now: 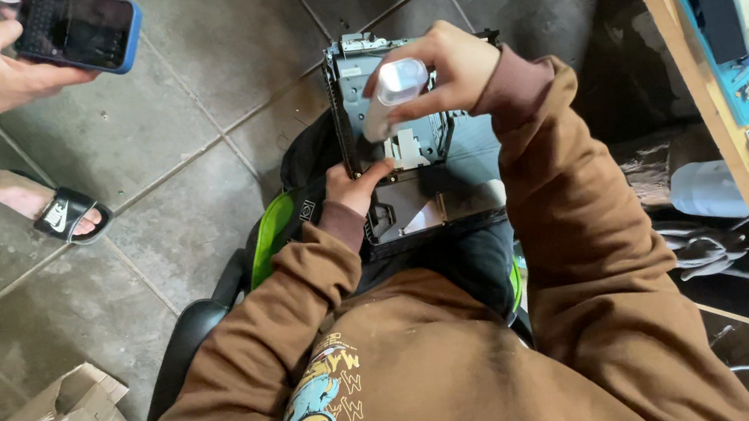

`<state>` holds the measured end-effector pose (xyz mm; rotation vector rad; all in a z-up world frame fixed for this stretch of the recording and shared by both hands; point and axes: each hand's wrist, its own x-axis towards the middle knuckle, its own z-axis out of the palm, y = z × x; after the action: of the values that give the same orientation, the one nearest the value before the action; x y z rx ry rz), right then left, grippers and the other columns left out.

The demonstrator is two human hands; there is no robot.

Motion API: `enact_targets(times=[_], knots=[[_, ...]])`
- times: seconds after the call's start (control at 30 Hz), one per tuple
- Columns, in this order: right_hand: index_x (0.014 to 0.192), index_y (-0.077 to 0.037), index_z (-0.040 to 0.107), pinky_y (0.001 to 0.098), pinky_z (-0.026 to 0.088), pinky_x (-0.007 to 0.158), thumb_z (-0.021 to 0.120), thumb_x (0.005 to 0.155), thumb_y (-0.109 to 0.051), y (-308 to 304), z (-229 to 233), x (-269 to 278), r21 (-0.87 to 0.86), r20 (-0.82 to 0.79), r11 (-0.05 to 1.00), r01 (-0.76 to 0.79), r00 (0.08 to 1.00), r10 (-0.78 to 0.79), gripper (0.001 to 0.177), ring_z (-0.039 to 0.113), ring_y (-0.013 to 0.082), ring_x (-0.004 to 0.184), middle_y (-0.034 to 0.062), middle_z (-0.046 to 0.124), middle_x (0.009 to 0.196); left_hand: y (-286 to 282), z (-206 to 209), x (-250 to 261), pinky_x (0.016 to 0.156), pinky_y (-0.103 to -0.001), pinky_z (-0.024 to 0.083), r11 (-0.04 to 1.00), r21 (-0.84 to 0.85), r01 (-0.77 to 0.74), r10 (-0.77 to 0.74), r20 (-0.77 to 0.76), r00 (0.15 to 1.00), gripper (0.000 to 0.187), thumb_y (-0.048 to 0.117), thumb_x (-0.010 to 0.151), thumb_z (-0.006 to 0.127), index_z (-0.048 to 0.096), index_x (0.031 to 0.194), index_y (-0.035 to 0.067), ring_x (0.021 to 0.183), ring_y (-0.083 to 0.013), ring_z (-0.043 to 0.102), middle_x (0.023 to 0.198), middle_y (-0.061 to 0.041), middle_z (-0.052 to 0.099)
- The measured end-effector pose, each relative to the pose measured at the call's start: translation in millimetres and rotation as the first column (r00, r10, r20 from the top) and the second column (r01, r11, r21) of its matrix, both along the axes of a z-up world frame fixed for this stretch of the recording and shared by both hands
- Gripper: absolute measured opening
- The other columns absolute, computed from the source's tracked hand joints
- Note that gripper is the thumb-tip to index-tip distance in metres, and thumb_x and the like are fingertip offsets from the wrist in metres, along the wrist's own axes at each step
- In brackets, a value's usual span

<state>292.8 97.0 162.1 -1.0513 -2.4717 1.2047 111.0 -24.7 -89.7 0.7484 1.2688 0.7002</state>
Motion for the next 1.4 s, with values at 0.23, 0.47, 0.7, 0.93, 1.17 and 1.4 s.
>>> enact_targets(times=[0.23, 0.47, 0.7, 0.93, 1.17, 1.4], knots=[[0.132, -0.011, 0.081, 0.0277, 0.054, 0.075, 0.092, 0.1, -0.019, 4, -16, -17, 0.139, -0.049, 0.968, 0.211, 0.977, -0.206, 0.035, 0.072, 0.0104, 0.084, 0.0045, 0.085, 0.114, 1, 4, -1, 0.09, -0.034, 0.062, 0.998, -0.056, 0.002, -0.004, -0.047, 0.999, 0.047, 0.041, 0.073, 0.098, 0.09, 0.106, 0.009, 0.099, -0.0133, 0.078, 0.106, -0.005, 0.089], [0.114, -0.016, 0.083, 0.0328, 0.053, 0.07, 0.091, 0.098, -0.033, 17, -7, -44, 0.236, 0.063, 0.933, 0.272, 0.954, -0.294, 0.025, 0.07, 0.0135, 0.071, -0.0015, 0.08, 0.086, 1, 22, -3, 0.089, -0.035, 0.063, 0.98, -0.199, 0.003, -0.022, -0.094, 0.995, 0.06, 0.044, 0.068, 0.097, 0.086, 0.112, 0.004, 0.097, -0.0199, 0.08, 0.106, -0.01, 0.087], [0.114, -0.015, 0.084, 0.0282, 0.051, 0.069, 0.091, 0.093, -0.03, 16, 2, -50, -0.023, 0.06, 0.985, 0.17, 0.984, -0.168, 0.027, 0.068, 0.0072, 0.074, -0.0032, 0.08, 0.089, 2, 8, -2, 0.1, -0.044, 0.057, 0.977, -0.213, 0.001, -0.036, -0.16, 0.986, 0.084, 0.053, 0.063, 0.096, 0.074, 0.124, 0.0, 0.118, -0.0308, 0.077, 0.125, -0.015, 0.082], [0.116, -0.013, 0.082, 0.045, 0.058, 0.068, 0.084, 0.088, -0.034, -9, -19, -86, 0.245, 0.221, 0.962, 0.118, 0.959, -0.174, 0.035, 0.076, 0.0342, 0.069, 0.0075, 0.082, 0.085, 2, 28, -5, 0.099, -0.039, 0.055, 0.972, -0.235, 0.028, -0.082, -0.223, 0.971, 0.106, 0.069, 0.055, 0.088, 0.072, 0.131, -0.003, 0.118, -0.0209, 0.07, 0.125, -0.009, 0.073], [0.113, -0.013, 0.076, 0.0461, 0.054, 0.063, 0.085, 0.095, -0.029, -13, -19, -87, 0.386, 0.219, 0.918, 0.096, 0.957, -0.192, 0.026, 0.072, 0.0317, 0.061, 0.0066, 0.076, 0.074, 4, 47, -14, 0.088, -0.033, 0.057, 0.986, -0.156, 0.052, -0.058, -0.039, 0.998, 0.066, 0.054, 0.067, 0.093, 0.082, 0.111, 0.005, 0.1, -0.0118, 0.069, 0.106, 0.001, 0.075], [0.118, -0.014, 0.082, 0.0511, 0.067, 0.086, 0.085, 0.097, -0.038, -17, -9, -91, 0.058, 0.212, 0.996, 0.074, 0.974, -0.085, 0.032, 0.083, 0.0364, 0.077, 0.0141, 0.085, 0.088, -10, 12, -6, 0.107, -0.042, 0.052, 0.995, 0.102, 0.004, -0.04, 0.359, 0.933, 0.089, 0.043, 0.058, 0.118, 0.078, 0.129, 0.008, 0.134, -0.0488, 0.063, 0.125, -0.015, 0.077]])
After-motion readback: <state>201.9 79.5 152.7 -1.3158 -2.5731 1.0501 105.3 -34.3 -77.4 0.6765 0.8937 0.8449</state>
